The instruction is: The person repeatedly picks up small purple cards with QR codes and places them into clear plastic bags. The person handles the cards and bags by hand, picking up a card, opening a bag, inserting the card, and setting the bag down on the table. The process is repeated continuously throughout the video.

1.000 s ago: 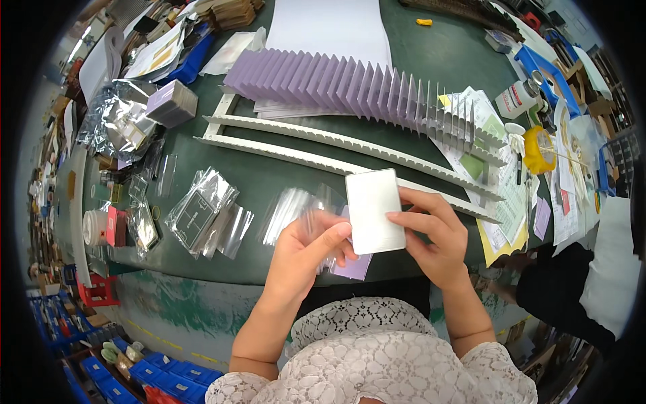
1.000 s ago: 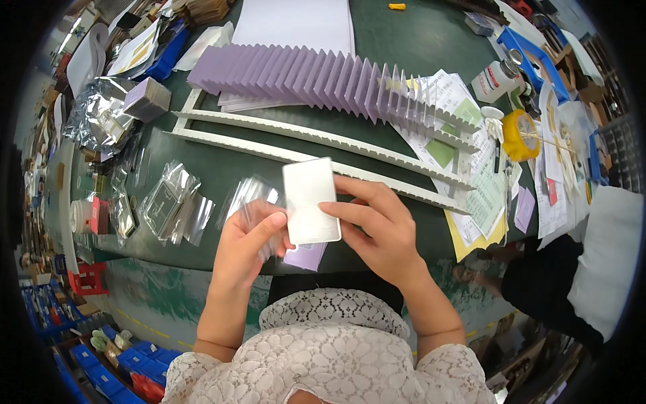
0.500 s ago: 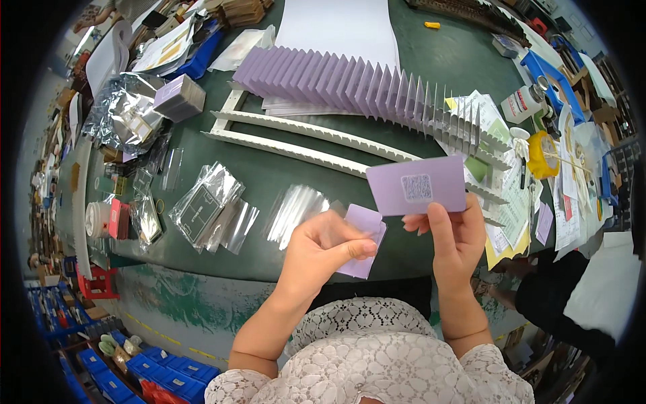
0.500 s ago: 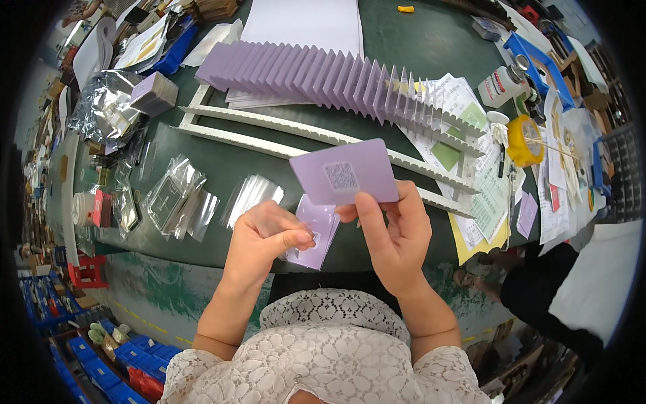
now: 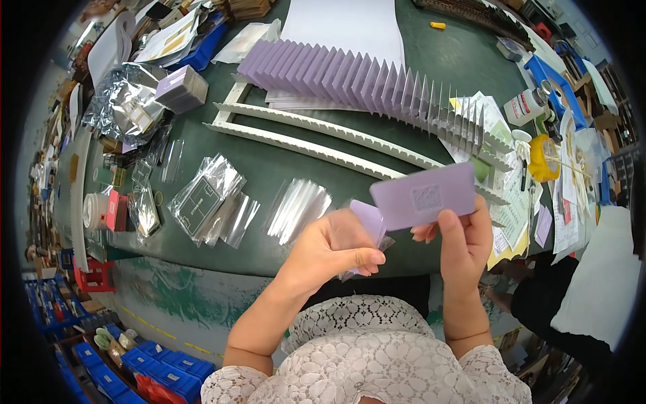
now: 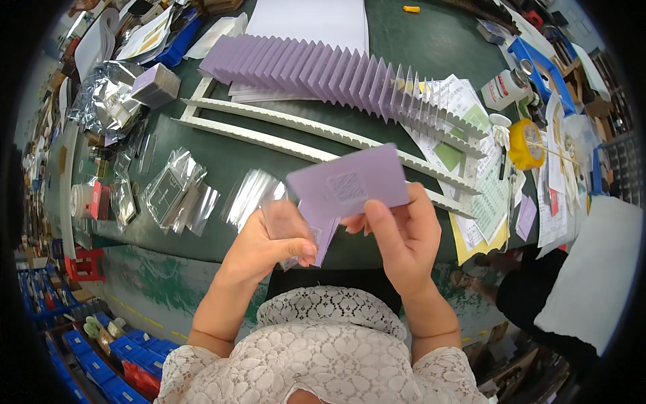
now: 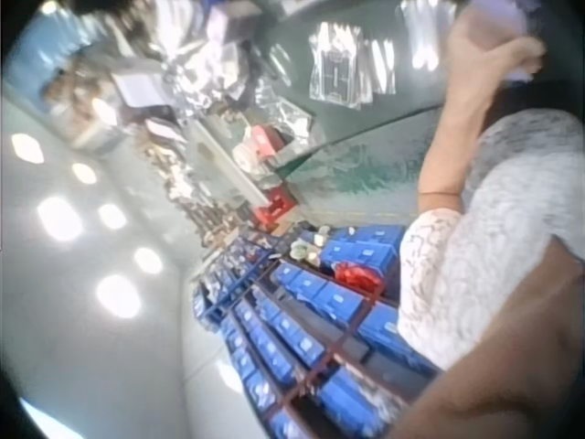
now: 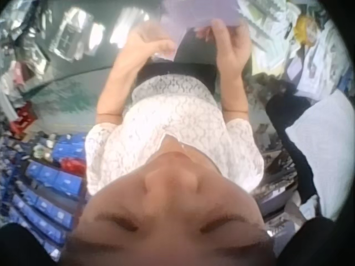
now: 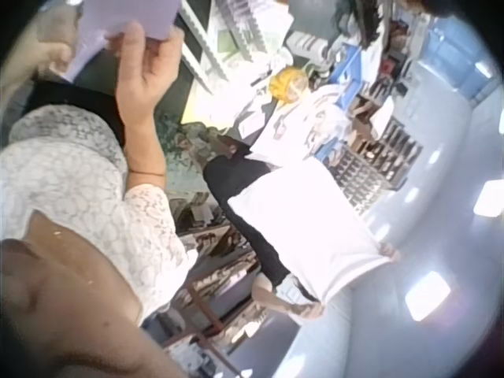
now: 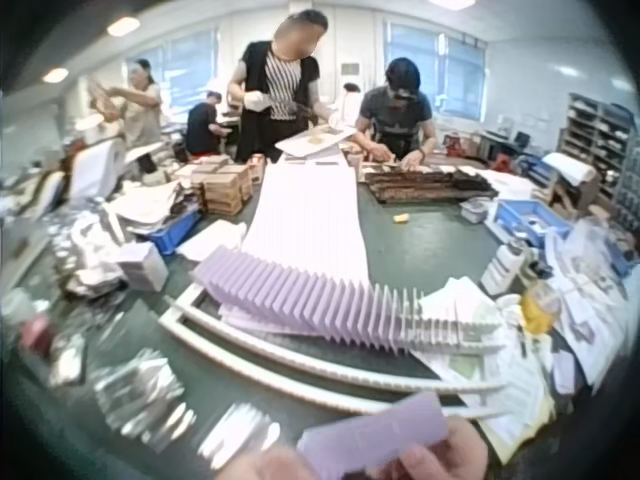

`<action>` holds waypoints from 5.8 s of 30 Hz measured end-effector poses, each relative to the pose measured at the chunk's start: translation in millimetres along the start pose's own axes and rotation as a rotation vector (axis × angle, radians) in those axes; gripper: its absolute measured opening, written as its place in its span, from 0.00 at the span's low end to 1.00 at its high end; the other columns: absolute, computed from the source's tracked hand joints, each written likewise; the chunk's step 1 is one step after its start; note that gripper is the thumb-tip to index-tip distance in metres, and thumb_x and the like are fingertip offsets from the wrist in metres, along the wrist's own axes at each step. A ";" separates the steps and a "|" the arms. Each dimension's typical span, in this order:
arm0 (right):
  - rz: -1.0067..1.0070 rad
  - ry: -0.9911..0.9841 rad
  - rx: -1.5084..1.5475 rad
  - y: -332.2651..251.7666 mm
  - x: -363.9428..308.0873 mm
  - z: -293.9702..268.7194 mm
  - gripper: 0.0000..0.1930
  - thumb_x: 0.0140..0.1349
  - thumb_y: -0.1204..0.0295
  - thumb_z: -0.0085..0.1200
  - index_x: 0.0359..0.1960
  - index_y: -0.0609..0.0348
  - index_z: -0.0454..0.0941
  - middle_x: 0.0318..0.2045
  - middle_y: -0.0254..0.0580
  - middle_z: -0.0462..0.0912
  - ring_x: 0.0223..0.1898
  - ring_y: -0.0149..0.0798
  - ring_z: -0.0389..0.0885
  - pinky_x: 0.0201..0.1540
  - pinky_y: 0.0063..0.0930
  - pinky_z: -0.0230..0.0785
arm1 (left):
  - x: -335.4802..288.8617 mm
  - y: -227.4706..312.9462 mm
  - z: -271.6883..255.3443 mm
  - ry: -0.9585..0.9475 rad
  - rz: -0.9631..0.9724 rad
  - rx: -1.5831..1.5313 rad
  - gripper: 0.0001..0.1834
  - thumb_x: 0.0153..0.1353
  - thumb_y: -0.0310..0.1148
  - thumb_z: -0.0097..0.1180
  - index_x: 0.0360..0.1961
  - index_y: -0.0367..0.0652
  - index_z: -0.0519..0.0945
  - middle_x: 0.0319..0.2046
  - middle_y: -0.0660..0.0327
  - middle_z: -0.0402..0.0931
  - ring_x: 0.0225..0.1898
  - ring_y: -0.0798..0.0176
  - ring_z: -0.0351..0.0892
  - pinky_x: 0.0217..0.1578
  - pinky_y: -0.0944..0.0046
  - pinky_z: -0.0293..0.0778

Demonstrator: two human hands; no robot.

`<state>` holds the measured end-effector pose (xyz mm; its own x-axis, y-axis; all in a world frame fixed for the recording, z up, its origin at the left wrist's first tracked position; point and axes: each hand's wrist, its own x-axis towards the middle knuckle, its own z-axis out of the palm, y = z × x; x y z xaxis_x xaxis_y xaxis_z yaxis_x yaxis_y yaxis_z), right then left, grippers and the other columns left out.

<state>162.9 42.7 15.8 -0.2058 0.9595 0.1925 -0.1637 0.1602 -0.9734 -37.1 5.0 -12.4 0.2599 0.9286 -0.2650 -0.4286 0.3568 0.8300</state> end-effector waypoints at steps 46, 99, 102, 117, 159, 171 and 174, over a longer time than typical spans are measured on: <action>0.149 0.038 0.118 10.6 3.3 3.6 0.04 0.67 0.75 0.49 0.38 0.63 0.70 0.26 0.38 0.78 0.25 0.24 0.75 0.27 0.17 0.66 | -25.7 -2.0 0.0 0.139 -0.118 0.012 0.07 0.57 0.31 0.63 0.33 0.38 0.81 0.29 0.64 0.78 0.27 0.74 0.76 0.23 0.73 0.72; -0.270 -0.434 -0.114 -7.1 55.1 -73.7 0.39 0.36 0.77 0.74 0.54 0.55 0.67 0.62 0.48 0.62 0.64 0.45 0.62 0.63 0.41 0.57 | -9.4 3.1 14.2 0.184 -0.067 0.095 0.07 0.62 0.30 0.58 0.40 0.41 0.83 0.16 0.75 0.69 0.14 0.84 0.55 0.15 0.77 0.47; -0.203 -0.460 -0.097 6.1 31.0 -43.4 0.36 0.36 0.76 0.75 0.50 0.53 0.69 0.65 0.52 0.59 0.67 0.47 0.58 0.67 0.40 0.51 | -6.3 15.7 27.0 0.118 -0.119 0.041 0.07 0.61 0.31 0.60 0.38 0.40 0.83 0.21 0.72 0.74 0.21 0.82 0.65 0.21 0.78 0.58; -0.266 -0.319 -0.409 25.6 18.2 -17.0 0.29 0.45 0.86 0.60 0.53 0.54 0.75 0.54 0.41 0.76 0.54 0.44 0.74 0.55 0.33 0.68 | -10.3 6.4 2.9 0.263 -0.025 0.111 0.07 0.61 0.33 0.61 0.33 0.40 0.82 0.18 0.74 0.70 0.17 0.83 0.58 0.17 0.77 0.49; 0.219 -0.195 0.079 16.0 17.1 -0.1 0.07 0.67 0.78 0.46 0.44 0.66 0.69 0.33 0.45 0.83 0.33 0.29 0.81 0.36 0.20 0.71 | -5.6 8.7 -14.0 0.320 -0.064 0.007 0.15 0.51 0.23 0.68 0.40 0.39 0.78 0.31 0.57 0.82 0.34 0.69 0.80 0.36 0.71 0.73; 0.178 -0.199 0.068 10.8 18.9 1.6 0.08 0.67 0.78 0.46 0.47 0.66 0.69 0.36 0.43 0.82 0.37 0.30 0.81 0.40 0.23 0.72 | -3.8 4.4 -9.8 0.322 0.057 0.032 0.13 0.52 0.25 0.67 0.38 0.40 0.78 0.32 0.58 0.83 0.31 0.75 0.78 0.28 0.78 0.66; 0.244 -0.255 0.055 8.4 16.6 -3.0 0.09 0.67 0.78 0.46 0.47 0.66 0.69 0.36 0.42 0.81 0.37 0.29 0.80 0.42 0.24 0.73 | -2.6 8.3 -14.7 0.283 0.051 0.013 0.08 0.54 0.26 0.65 0.36 0.41 0.79 0.32 0.59 0.83 0.28 0.78 0.75 0.24 0.80 0.60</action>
<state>161.0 60.7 10.5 -0.4784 0.8780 -0.0131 -0.1300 -0.0855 -0.9878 -54.1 7.1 -12.0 -0.0146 0.9375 -0.3476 -0.4236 0.3091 0.8515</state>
